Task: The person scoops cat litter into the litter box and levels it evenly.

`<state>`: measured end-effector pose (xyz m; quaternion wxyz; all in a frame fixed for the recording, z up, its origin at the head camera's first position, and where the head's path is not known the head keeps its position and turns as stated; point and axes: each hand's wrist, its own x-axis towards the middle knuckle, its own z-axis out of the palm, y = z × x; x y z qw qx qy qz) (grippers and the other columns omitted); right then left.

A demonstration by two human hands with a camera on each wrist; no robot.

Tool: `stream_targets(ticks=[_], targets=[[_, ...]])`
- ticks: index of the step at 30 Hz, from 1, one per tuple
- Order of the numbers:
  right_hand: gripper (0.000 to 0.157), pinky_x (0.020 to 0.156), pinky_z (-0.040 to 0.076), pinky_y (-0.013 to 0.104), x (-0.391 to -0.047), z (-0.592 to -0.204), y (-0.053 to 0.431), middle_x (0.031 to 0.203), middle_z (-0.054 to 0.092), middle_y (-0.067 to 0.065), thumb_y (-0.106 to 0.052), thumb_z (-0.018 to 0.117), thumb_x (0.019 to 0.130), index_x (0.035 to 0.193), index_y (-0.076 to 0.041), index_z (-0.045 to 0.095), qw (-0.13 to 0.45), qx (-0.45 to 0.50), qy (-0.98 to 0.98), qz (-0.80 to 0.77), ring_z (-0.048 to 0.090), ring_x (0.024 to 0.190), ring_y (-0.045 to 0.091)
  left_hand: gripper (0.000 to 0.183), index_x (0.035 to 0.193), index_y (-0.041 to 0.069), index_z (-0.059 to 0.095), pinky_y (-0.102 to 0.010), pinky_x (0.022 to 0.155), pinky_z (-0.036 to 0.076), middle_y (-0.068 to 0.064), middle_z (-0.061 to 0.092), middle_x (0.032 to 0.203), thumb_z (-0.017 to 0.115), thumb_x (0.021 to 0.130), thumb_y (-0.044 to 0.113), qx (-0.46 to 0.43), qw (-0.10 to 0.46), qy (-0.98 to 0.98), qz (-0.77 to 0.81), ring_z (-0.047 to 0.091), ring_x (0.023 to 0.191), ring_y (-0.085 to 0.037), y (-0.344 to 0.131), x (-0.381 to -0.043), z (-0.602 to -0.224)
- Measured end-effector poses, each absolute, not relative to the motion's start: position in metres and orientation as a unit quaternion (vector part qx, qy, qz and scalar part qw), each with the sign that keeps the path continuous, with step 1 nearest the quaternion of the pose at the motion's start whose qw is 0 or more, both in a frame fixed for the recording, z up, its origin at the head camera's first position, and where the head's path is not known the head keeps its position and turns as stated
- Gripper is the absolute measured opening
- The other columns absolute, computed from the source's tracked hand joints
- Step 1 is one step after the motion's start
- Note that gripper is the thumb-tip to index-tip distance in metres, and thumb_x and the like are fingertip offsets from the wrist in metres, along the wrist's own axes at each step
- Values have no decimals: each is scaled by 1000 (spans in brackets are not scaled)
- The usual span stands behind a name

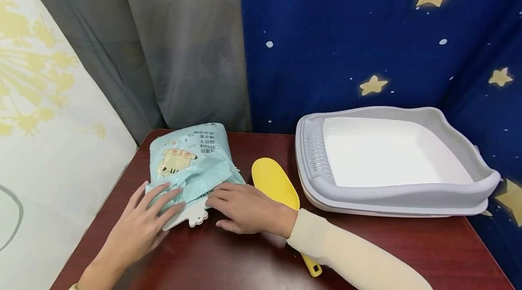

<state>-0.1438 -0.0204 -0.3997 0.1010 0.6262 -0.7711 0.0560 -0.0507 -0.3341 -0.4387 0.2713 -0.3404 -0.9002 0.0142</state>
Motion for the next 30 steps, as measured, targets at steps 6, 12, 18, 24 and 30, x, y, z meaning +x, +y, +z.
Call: stream_targets(ticks=[6,12,18,24,30], targets=[[39,108,48,24,-138,-413,-34,124,72,-5,-36,78,102,136,-17,72,152,614,-774,41,65,118,14,77,128,12,76,-79,111,34,-19,65,146,90,54,0,-344,275,-898,8,56,136,-50,-339,-53,-443],[36,104,49,23,-134,-415,-43,121,72,-7,-35,78,101,133,-19,73,173,603,-778,39,65,113,13,62,128,13,77,-81,106,36,-20,66,143,73,67,1,-344,274,-898,-10,57,133,-50,-342,-55,-447],[36,107,48,22,-133,-417,-51,124,72,-8,-36,78,101,134,-21,74,176,596,-783,21,63,118,11,50,125,14,79,-80,103,36,-19,67,140,54,82,10,-339,278,-898,-31,57,133,-51,-342,-59,-450],[30,104,49,22,-133,-421,-60,120,72,-9,-35,76,102,130,-22,75,183,595,-782,4,63,114,10,46,123,14,80,-77,102,38,-19,69,138,51,87,15,-336,286,-897,-31,60,131,-51,-341,-58,-451],[21,97,51,20,-133,-422,-67,114,71,-10,-36,73,104,121,-23,78,194,594,-780,-20,63,108,9,56,126,12,80,-74,103,38,-17,71,137,69,71,9,-347,293,-890,-40,63,129,-49,-342,-59,-452]])
